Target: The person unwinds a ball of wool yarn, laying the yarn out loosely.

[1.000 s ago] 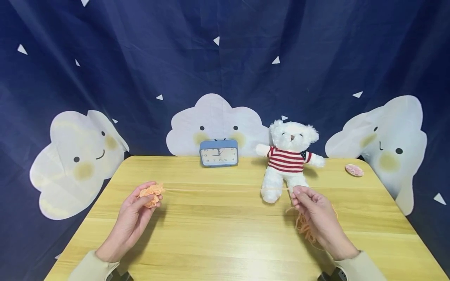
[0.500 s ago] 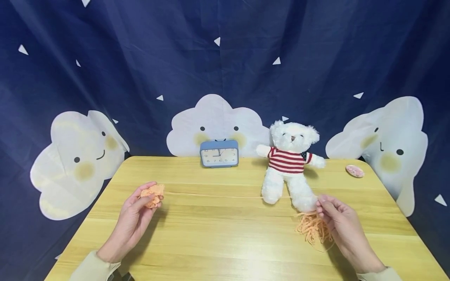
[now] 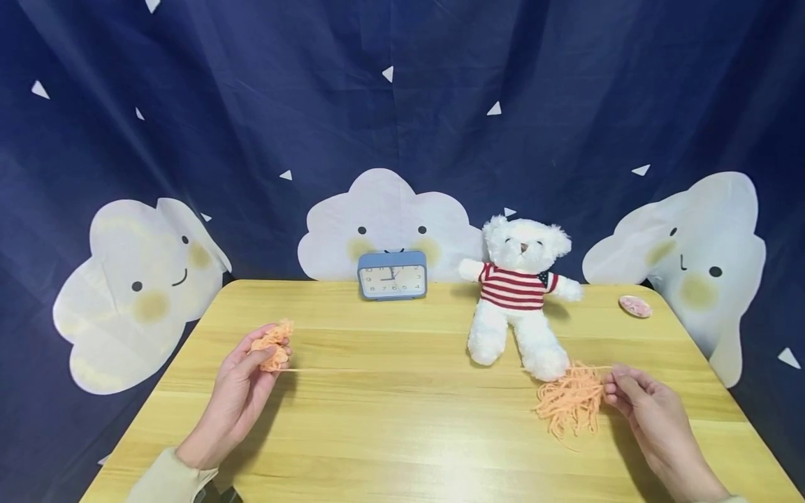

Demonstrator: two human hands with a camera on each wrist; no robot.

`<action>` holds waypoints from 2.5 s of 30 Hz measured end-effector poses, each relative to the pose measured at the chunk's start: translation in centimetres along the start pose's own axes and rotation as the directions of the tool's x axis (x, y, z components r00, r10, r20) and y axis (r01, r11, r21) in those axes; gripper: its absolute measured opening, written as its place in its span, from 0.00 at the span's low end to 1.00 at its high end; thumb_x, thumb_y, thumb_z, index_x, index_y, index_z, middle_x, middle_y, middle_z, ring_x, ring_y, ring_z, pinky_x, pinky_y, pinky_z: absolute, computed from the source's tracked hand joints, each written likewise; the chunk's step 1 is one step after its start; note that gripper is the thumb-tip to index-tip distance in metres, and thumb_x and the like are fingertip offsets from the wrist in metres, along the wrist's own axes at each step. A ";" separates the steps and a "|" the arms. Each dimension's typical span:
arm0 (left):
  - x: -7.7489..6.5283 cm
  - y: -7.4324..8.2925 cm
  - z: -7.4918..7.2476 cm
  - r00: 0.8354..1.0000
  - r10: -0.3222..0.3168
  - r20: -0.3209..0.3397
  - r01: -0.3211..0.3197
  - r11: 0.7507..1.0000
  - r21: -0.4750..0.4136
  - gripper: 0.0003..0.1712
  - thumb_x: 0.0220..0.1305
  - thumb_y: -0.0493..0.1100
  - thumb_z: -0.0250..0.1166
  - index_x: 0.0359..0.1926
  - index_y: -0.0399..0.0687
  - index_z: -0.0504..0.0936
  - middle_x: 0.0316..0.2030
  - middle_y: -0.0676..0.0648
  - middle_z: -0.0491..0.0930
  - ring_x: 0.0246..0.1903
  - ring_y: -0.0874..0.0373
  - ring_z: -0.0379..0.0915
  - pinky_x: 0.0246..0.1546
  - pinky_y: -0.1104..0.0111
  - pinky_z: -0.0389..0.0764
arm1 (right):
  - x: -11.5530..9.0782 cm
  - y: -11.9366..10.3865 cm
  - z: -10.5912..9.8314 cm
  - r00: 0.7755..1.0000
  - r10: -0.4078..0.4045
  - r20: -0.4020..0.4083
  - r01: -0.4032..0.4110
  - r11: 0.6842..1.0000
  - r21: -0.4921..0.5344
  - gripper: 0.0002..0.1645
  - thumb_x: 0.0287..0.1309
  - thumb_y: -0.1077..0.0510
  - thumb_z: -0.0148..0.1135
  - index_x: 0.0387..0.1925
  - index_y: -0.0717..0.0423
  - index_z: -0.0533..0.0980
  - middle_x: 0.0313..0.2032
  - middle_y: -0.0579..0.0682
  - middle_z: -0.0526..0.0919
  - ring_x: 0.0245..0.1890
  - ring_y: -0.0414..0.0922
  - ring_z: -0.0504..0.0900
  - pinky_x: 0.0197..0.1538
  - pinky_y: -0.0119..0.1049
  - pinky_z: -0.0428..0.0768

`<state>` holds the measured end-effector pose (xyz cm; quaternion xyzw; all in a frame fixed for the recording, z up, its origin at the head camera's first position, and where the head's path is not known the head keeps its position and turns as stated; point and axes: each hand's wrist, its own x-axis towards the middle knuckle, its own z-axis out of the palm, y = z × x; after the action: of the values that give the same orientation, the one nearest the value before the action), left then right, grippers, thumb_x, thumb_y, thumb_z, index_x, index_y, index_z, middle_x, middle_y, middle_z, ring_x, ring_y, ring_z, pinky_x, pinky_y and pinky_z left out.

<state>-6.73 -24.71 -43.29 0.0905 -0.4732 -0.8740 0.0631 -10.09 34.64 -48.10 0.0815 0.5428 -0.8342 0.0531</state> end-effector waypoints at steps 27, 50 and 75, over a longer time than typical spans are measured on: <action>0.4 -0.4 0.5 0.997 0.045 0.069 -0.050 0.996 0.070 0.16 0.85 0.28 0.42 0.65 0.30 0.68 0.65 0.36 0.66 0.55 0.52 0.76 0.60 0.70 0.79 | 0.0 -0.8 -0.4 0.995 0.064 -0.079 -0.088 0.934 -0.346 0.21 0.84 0.59 0.56 0.36 0.36 0.88 0.37 0.35 0.86 0.34 0.34 0.82 0.36 0.26 0.83; 0.3 -0.8 1.5 0.996 -0.008 0.091 0.002 0.998 0.058 0.19 0.83 0.28 0.39 0.68 0.30 0.66 0.62 0.35 0.67 0.50 0.50 0.76 0.47 0.70 0.81 | -1.4 2.6 10.4 0.935 -0.355 0.013 0.354 0.934 0.041 0.20 0.81 0.75 0.46 0.47 0.64 0.85 0.40 0.49 0.87 0.26 0.39 0.76 0.28 0.27 0.80; 0.5 -2.2 3.2 0.991 -0.027 0.131 0.027 1.000 0.002 0.17 0.83 0.28 0.41 0.65 0.29 0.66 0.60 0.35 0.69 0.49 0.50 0.77 0.49 0.68 0.82 | 1.2 8.6 24.0 0.839 0.195 0.507 -0.031 0.949 -0.314 0.31 0.73 0.65 0.56 0.73 0.75 0.66 0.65 0.66 0.76 0.45 0.44 0.82 0.51 0.33 0.84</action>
<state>-7.94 -20.99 -43.47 0.0395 -0.4754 -0.8787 0.0200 -11.62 9.24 -46.54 -0.1295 0.6183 -0.7294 0.2625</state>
